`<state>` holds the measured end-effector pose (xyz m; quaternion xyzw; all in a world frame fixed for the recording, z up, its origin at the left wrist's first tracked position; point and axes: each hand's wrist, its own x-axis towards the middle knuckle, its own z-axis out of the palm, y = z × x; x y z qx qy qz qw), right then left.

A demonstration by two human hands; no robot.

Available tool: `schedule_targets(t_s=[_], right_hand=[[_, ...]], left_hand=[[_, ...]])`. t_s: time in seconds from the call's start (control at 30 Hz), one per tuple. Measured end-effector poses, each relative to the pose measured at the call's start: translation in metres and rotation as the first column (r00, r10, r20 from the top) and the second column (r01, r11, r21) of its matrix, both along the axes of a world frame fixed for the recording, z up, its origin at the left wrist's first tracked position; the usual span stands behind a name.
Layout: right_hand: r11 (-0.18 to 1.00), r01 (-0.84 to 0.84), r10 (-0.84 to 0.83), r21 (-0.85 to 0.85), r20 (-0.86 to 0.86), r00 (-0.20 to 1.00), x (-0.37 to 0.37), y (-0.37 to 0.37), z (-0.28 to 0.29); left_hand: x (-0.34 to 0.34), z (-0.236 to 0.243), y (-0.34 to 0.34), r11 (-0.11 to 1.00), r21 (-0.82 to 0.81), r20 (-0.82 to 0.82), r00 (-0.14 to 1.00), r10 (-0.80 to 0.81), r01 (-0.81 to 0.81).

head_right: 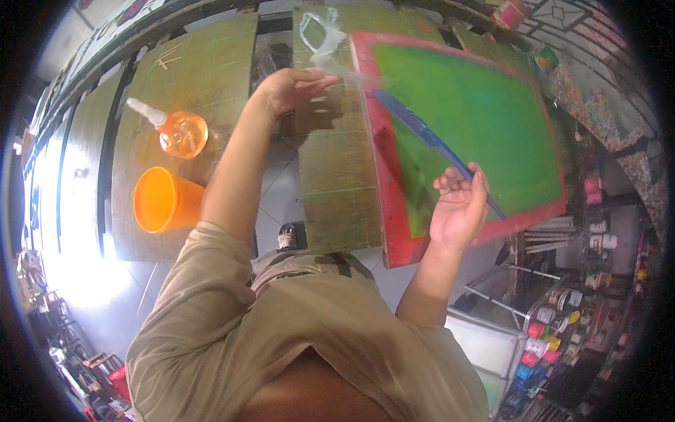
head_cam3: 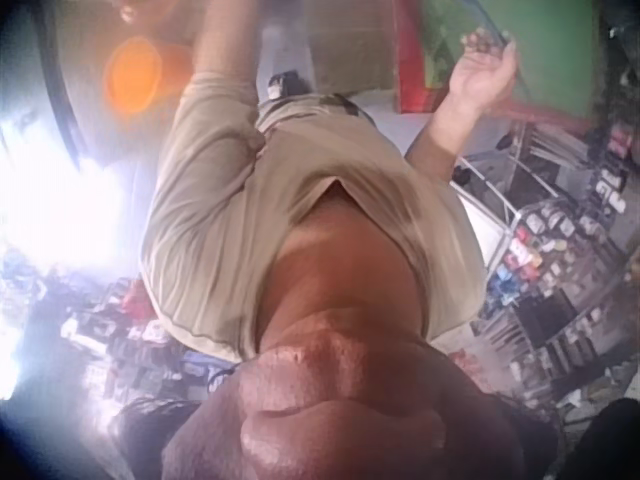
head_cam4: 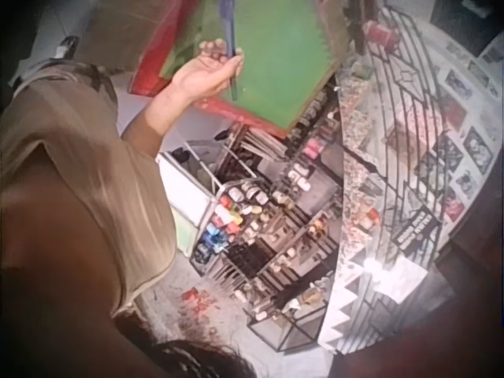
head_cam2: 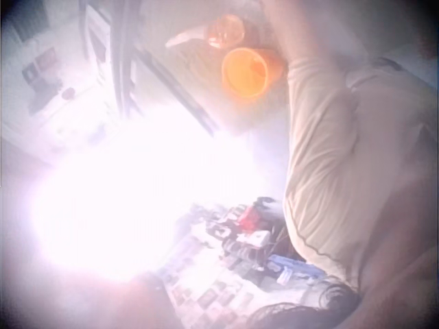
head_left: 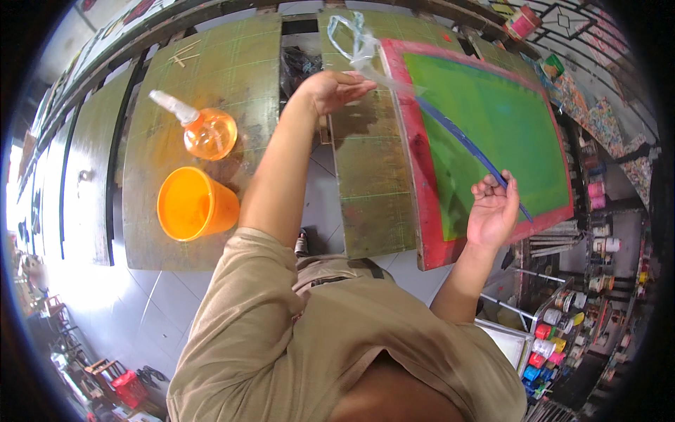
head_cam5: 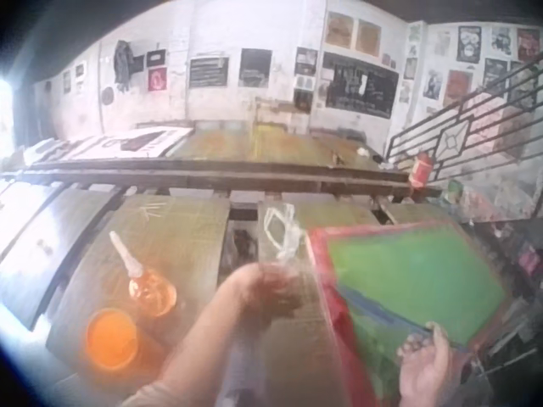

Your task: The person uses a blue squeegee to spread orange ink across a green screen printing frame. They repeatedly scoop ink from an orange cup and pull the squeegee across the screen to coat the surface evenly.

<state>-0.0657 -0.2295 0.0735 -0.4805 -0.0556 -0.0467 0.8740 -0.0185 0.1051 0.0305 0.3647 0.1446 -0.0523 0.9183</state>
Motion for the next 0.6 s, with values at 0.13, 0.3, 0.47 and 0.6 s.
schedule_targets(t_s=[0.13,0.3,0.47,0.6], right_hand=[[0.998,-0.060,0.059,0.030,0.031,0.998,0.000,0.021,0.005],[0.957,-0.289,0.287,-0.001,0.143,0.947,-0.011,0.052,0.018],[0.848,-0.521,0.528,-0.095,0.223,0.819,-0.046,0.107,0.033],[0.751,-0.550,0.655,-0.365,0.300,0.694,-0.077,0.155,0.051]], left_hand=[[-0.040,-0.011,-0.035,0.984,0.148,-0.142,0.983,0.116,-0.095],[-0.204,0.002,-0.102,0.620,0.719,0.316,0.942,0.109,-0.313],[-0.308,-0.022,-0.076,-0.518,0.577,0.810,0.363,0.460,-0.632],[-0.305,-0.033,-0.027,-0.350,0.789,0.595,0.485,0.641,-0.504]])
